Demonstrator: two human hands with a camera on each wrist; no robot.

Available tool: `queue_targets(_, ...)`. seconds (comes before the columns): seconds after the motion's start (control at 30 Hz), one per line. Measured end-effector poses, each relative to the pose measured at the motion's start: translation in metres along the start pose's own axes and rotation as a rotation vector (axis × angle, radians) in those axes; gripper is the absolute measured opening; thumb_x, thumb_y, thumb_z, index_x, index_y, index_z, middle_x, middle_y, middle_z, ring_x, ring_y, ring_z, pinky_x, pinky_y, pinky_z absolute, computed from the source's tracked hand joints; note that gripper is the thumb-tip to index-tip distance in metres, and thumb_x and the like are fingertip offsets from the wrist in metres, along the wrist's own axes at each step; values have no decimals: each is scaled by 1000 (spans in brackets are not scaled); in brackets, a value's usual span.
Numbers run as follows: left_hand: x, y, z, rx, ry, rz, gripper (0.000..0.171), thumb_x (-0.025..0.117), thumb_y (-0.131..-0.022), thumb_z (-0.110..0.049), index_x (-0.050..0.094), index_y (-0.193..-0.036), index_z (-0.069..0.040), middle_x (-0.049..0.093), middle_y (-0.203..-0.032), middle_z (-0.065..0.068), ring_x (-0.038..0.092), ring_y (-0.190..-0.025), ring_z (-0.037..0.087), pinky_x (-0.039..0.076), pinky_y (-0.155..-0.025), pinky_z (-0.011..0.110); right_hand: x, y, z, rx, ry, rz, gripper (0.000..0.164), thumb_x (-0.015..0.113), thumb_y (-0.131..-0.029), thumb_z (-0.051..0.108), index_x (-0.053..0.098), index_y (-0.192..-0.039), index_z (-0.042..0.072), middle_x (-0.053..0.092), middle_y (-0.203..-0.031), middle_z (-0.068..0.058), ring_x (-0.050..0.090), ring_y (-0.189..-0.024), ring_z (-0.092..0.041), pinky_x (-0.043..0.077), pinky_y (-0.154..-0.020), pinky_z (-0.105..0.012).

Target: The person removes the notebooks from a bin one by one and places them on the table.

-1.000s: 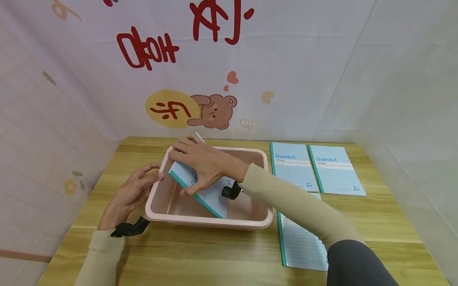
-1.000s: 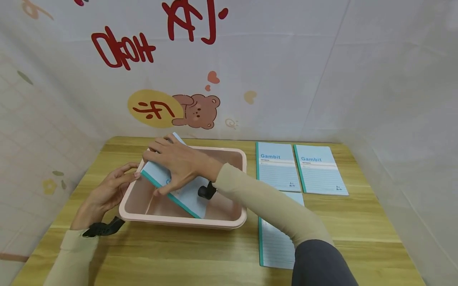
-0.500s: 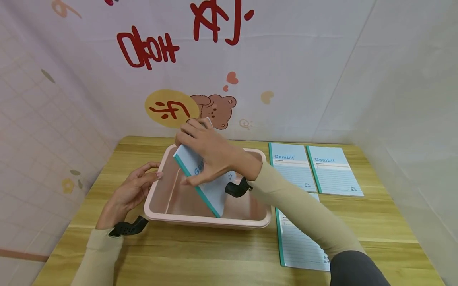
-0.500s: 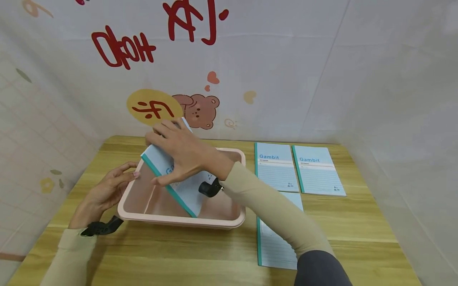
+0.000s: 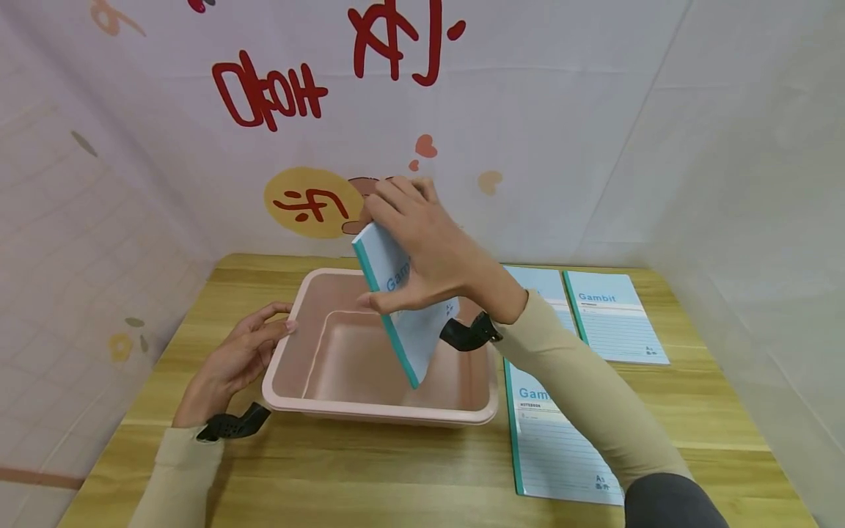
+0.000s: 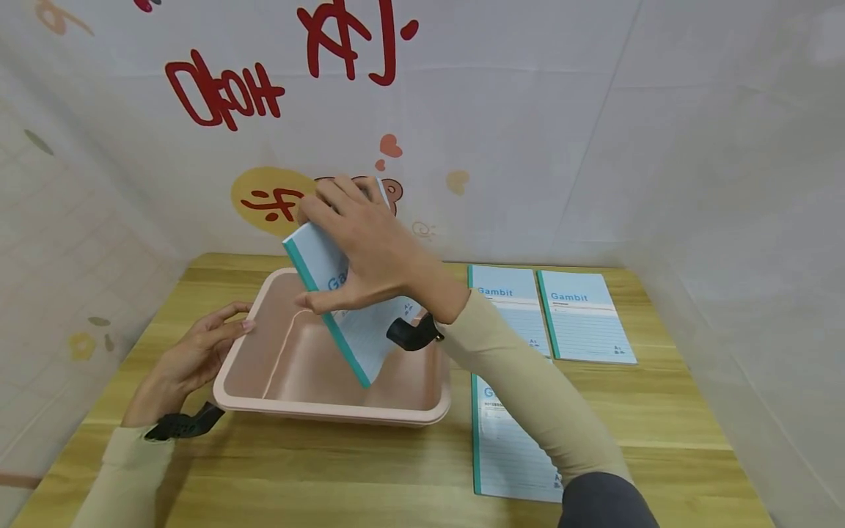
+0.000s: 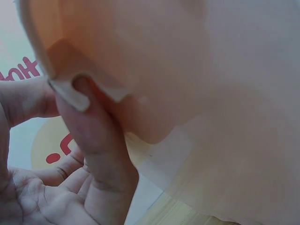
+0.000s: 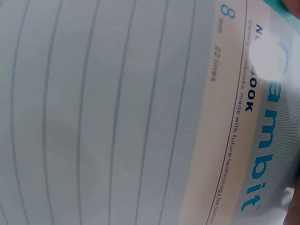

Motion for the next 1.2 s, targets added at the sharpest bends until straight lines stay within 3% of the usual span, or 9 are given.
queue_targets(0.3, 2, 0, -1, 11, -1, 13, 19, 47, -107, -2, 49, -124, -9, 74, -100, 3, 76, -87, 14, 64, -71, 33, -47, 15, -22, 95, 35, -97, 73, 71, -67, 63, 57, -110, 5, 56, -103, -10, 48, -104, -25, 29, -92, -49)
queue_targets(0.63, 0, 0, 0, 12, -13, 1, 19, 47, -107, -3, 50, -124, -11, 74, -100, 3, 75, -87, 13, 64, -72, 33, -88, 48, -53, 233, 70, -130, 72, 71, -67, 60, 56, -108, 2, 57, -99, -13, 47, -101, -30, 24, -90, -50)
queue_targets(0.93, 1, -1, 0, -8, -11, -1, 18, 48, -107, -5, 47, -125, -9, 74, -99, 2, 76, -85, 13, 64, -70, 32, -115, 100, -87, 373, 139, -125, 71, 77, -64, 52, 55, -107, 0, 55, -96, -14, 46, -100, -33, 20, -87, -49)
queue_targets(1.2, 2, -3, -1, 6, -3, 10, 19, 47, -107, -4, 49, -125, -9, 73, -98, 2, 75, -84, 13, 63, -69, 31, -128, 157, -115, 528, 182, -65, 68, 85, -63, 43, 56, -107, 0, 55, -95, -12, 45, -95, -29, 17, -85, -44)
Point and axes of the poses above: each hand's wrist, its own y-axis away from the middle knuckle, its own x-axis out of the palm, z = x × y, the point moved 9 cm from there along -y, towards the middle knuckle
